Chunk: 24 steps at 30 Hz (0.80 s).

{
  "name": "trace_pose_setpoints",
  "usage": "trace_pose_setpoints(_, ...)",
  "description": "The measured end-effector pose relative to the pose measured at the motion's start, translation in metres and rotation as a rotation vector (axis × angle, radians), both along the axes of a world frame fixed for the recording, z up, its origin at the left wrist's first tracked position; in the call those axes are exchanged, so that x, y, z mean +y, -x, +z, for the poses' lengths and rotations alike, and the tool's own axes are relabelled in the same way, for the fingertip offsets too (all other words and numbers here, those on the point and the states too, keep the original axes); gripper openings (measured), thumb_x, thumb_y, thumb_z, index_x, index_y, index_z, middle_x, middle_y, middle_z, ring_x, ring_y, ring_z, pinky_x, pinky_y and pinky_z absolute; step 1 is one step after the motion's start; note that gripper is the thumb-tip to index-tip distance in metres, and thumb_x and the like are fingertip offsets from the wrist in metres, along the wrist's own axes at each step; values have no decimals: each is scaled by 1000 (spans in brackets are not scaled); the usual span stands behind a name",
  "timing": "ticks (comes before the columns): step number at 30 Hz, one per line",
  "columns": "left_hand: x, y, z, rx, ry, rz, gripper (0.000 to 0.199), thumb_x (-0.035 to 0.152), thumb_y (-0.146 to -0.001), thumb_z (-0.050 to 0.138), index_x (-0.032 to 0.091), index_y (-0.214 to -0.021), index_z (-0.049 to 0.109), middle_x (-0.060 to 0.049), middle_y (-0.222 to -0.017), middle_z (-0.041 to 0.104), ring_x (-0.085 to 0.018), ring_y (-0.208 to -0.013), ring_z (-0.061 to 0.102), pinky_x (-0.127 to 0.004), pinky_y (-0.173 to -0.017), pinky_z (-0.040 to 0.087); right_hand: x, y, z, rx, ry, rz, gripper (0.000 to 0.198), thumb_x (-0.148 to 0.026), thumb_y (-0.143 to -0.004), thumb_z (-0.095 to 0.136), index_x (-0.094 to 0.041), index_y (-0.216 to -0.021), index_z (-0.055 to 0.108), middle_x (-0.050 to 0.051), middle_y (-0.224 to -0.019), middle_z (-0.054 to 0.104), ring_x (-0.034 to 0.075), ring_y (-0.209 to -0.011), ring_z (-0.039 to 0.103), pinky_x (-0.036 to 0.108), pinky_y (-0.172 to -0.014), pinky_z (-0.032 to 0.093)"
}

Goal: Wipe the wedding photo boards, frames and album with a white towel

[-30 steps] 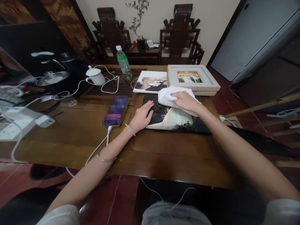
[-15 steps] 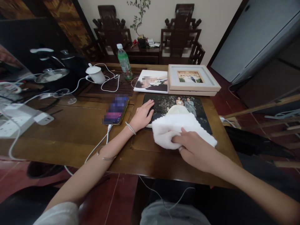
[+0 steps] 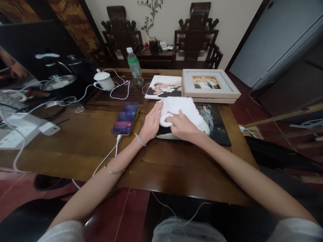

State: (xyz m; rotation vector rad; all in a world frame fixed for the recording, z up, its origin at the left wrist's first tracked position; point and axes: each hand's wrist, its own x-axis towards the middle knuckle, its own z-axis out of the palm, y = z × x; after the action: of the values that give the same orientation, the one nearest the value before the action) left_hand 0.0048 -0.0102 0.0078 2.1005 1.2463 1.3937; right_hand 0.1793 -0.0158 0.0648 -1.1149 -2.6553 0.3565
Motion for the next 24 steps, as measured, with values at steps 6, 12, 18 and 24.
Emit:
trace_pose_setpoints(6, 2, 0, -3, -33, -30, 53, 57, 50, -105, 23, 17, -143, 50, -11, -149, 50, -23, -143, 40, -43, -121, 29, -55, -33, 20, 23, 205, 198, 27, -1, -67, 38, -21, -71, 56, -1, -65, 61, 16, -69, 57, 38, -97, 39)
trace_pose_setpoints(12, 5, -2, -8, 261, 21, 20, 47, 36, -100, 42, 8, -137, 54, -18, -146, 52, -26, -140, 45, -47, -118, 33, -40, -72, 44, -42, 240, -81, 16, -7, -67, 40, -22, -64, 45, 1, -61, 51, 17, -63, 48, 29, -63, 34)
trace_pose_setpoints(18, 5, 1, -13, 368, 95, 28, 43, 30, -96, 45, 7, -130, 59, -19, -145, 52, -30, -138, 47, -52, -114, 38, 30, -36, 30, 144, 121, -276, 13, -10, -62, 40, -21, -65, 46, 6, -74, 61, 23, -77, 53, 31, -71, 35)
trace_pose_setpoints(24, 5, 1, -11, 389, 58, 32, 41, 29, -95, 45, 8, -126, 61, -19, -136, 60, -29, -130, 55, -47, -112, 42, 69, 18, 23, 378, 247, -245, 19, -15, -64, 39, -19, -70, 57, 5, -90, 68, 24, -89, 57, 30, -78, 40)
